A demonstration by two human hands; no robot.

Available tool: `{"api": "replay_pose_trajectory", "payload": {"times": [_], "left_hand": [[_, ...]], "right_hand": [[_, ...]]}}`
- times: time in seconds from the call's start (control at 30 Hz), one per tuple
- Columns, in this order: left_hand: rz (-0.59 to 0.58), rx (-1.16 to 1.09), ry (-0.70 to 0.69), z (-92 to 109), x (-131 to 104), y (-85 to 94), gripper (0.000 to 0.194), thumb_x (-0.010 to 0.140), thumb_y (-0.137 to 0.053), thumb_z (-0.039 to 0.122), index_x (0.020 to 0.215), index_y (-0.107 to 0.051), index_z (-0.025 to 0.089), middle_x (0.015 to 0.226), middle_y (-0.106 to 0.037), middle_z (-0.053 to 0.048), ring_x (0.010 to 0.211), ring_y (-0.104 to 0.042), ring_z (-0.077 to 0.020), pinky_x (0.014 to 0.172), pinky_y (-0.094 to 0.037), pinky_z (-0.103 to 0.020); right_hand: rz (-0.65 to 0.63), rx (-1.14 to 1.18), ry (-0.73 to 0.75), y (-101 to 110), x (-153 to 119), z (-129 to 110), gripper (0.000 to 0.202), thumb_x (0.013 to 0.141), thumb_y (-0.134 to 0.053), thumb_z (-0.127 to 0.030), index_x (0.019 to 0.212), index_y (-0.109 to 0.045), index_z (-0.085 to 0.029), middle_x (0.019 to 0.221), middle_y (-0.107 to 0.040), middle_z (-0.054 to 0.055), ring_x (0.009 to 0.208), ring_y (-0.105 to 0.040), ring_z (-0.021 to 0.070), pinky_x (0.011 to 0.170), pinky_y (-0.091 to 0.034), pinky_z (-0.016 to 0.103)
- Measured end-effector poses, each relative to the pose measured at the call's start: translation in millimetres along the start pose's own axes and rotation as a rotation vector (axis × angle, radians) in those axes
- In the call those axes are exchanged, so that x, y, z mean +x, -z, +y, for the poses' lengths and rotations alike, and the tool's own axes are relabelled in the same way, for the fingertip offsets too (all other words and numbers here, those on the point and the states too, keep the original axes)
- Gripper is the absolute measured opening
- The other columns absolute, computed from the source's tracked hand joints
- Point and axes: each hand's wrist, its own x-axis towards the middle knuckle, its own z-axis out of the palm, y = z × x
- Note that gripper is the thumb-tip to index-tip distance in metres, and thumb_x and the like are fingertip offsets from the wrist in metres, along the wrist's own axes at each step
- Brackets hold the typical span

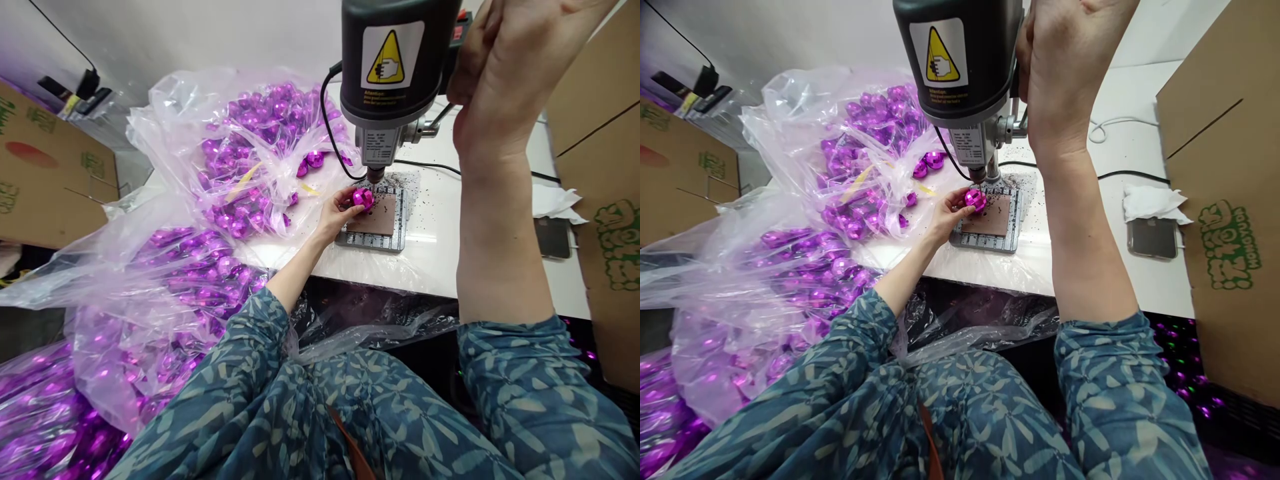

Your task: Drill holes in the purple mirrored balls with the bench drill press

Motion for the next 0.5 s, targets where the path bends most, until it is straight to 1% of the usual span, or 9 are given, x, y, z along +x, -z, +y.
{"api": "replay_pose_trajectory", "payload": {"times": [0.03, 0.1, 0.2, 0.27, 0.33, 0.43, 0.5], "left_hand": [[-0.003, 0.010, -0.009, 0.0, -0.4, -1.3, 0.069, 0.075, -0.097, 0.051, 0.134, -0.074, 0.024, 0.138, -0.079, -0.011, 0.127, -0.074, -0.0305, 0.117, -0.059, -0.051], [0.001, 0.039, -0.017, 0.8, -1.6, -3.9, 0.069, 0.074, -0.097, 0.050, 0.134, -0.074, 0.024, 0.137, -0.079, -0.010, 0.127, -0.074, -0.0313, 0.115, -0.059, -0.050], [0.017, 0.123, -0.031, 3.5, -4.7, -8.1, 0.068, 0.077, -0.096, 0.048, 0.137, -0.073, 0.025, 0.140, -0.077, -0.011, 0.131, -0.072, -0.0335, 0.113, -0.058, -0.050], [0.025, 0.210, -0.067, 5.0, -6.8, -10.5, 0.066, 0.078, -0.095, 0.045, 0.136, -0.073, 0.024, 0.143, -0.076, -0.012, 0.136, -0.068, -0.0352, 0.116, -0.055, -0.050], [0.018, 0.273, -0.118, 5.2, -8.2, -12.7, 0.065, 0.077, -0.096, 0.044, 0.133, -0.073, 0.023, 0.141, -0.075, -0.013, 0.137, -0.067, -0.0357, 0.118, -0.052, -0.050], [-0.024, 0.272, -0.182, 2.8, -8.9, -15.8, 0.067, 0.079, -0.095, 0.051, 0.134, -0.068, 0.022, 0.138, -0.074, -0.014, 0.133, -0.068, -0.0336, 0.118, -0.052, -0.047], [-0.050, 0.250, -0.197, 0.3, -9.3, -18.2, 0.071, 0.082, -0.093, 0.057, 0.137, -0.065, 0.023, 0.139, -0.072, -0.014, 0.132, -0.069, -0.0322, 0.117, -0.053, -0.046]], "right_hand": [[0.032, 0.030, 0.013, -1.3, 0.6, 0.9, 0.052, 0.107, -0.023, -0.007, 0.061, -0.006, -0.024, 0.055, 0.000, -0.003, 0.036, -0.013, -0.0005, 0.042, -0.011, 0.020], [0.155, 0.100, 0.030, -4.6, 2.6, 4.2, 0.053, 0.105, -0.024, -0.004, 0.060, -0.005, -0.025, 0.054, 0.004, -0.004, 0.034, -0.008, -0.0001, 0.040, -0.006, 0.022], [0.194, 0.108, 0.019, -8.1, 5.3, 8.8, 0.054, 0.106, -0.025, -0.004, 0.060, -0.005, -0.024, 0.054, 0.003, -0.005, 0.034, -0.007, 0.0000, 0.039, -0.007, 0.023], [0.183, 0.082, 0.015, -8.2, 5.5, 8.4, 0.053, 0.106, -0.026, -0.004, 0.060, -0.007, -0.024, 0.054, 0.002, -0.005, 0.034, -0.008, 0.0008, 0.039, -0.009, 0.024], [0.167, 0.057, -0.003, -6.9, 3.9, 4.4, 0.054, 0.106, -0.026, -0.004, 0.059, -0.009, -0.024, 0.054, 0.003, -0.005, 0.034, -0.009, 0.0014, 0.039, -0.010, 0.026], [0.119, 0.062, -0.047, -4.0, -0.1, -4.4, 0.055, 0.105, -0.026, -0.004, 0.056, -0.010, -0.024, 0.050, 0.000, -0.005, 0.032, -0.013, 0.0007, 0.040, -0.009, 0.025], [0.089, 0.080, -0.050, -2.6, -3.0, -8.7, 0.055, 0.104, -0.027, -0.004, 0.056, -0.012, -0.024, 0.050, -0.002, -0.005, 0.033, -0.016, -0.0003, 0.041, -0.009, 0.022]]}}
